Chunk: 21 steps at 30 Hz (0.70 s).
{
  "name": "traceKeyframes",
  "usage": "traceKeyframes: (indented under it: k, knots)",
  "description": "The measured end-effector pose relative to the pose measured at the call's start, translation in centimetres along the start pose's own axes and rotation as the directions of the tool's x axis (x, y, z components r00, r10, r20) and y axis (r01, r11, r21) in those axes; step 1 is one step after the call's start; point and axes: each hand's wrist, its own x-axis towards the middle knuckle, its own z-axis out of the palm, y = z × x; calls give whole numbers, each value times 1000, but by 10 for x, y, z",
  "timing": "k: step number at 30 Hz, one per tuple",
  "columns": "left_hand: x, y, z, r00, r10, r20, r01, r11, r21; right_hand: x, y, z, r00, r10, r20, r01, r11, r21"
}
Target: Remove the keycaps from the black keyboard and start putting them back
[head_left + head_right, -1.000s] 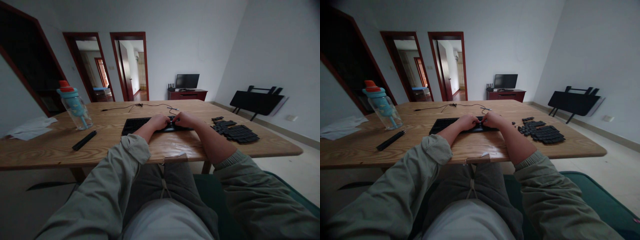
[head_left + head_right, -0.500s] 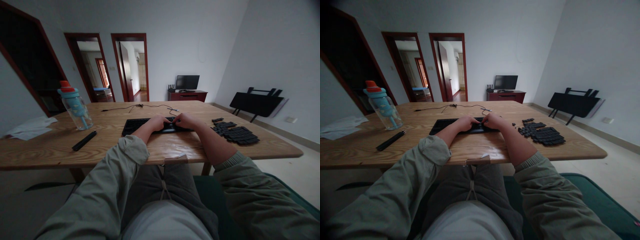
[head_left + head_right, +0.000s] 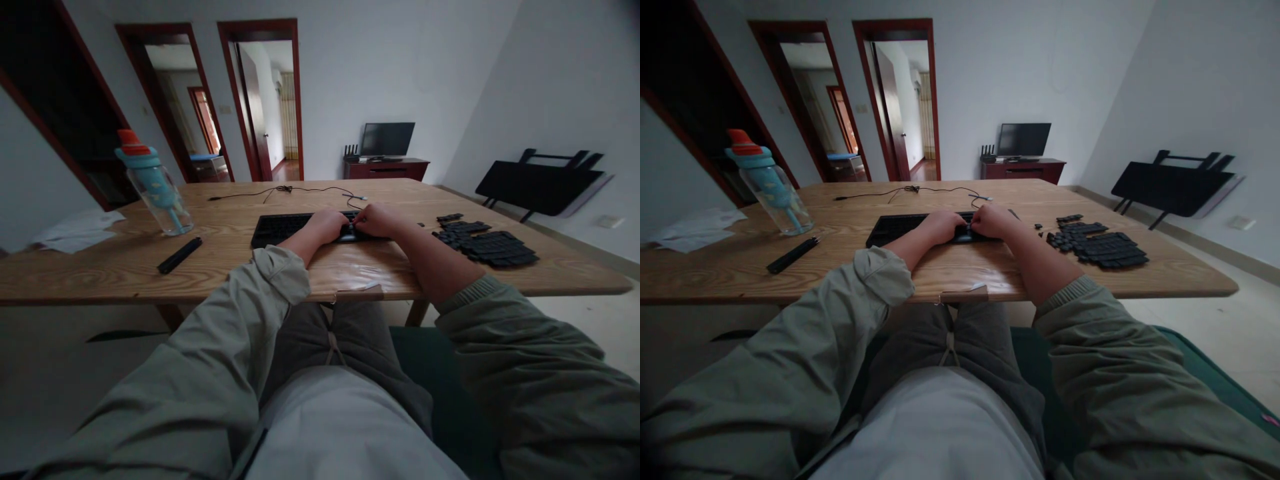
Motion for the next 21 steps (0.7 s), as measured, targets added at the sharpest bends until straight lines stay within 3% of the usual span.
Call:
traceKeyframes:
  k: [6,21]
  knots:
    - [-7,-13,-1,995,-73,-75,71,997,-32,-5,7,-9,993,24,-115,-5,986,167]
    - [-8,-11,-12,997,-46,-61,45,999,-26,-1,-5,-6,999,-44,21,43,998,41]
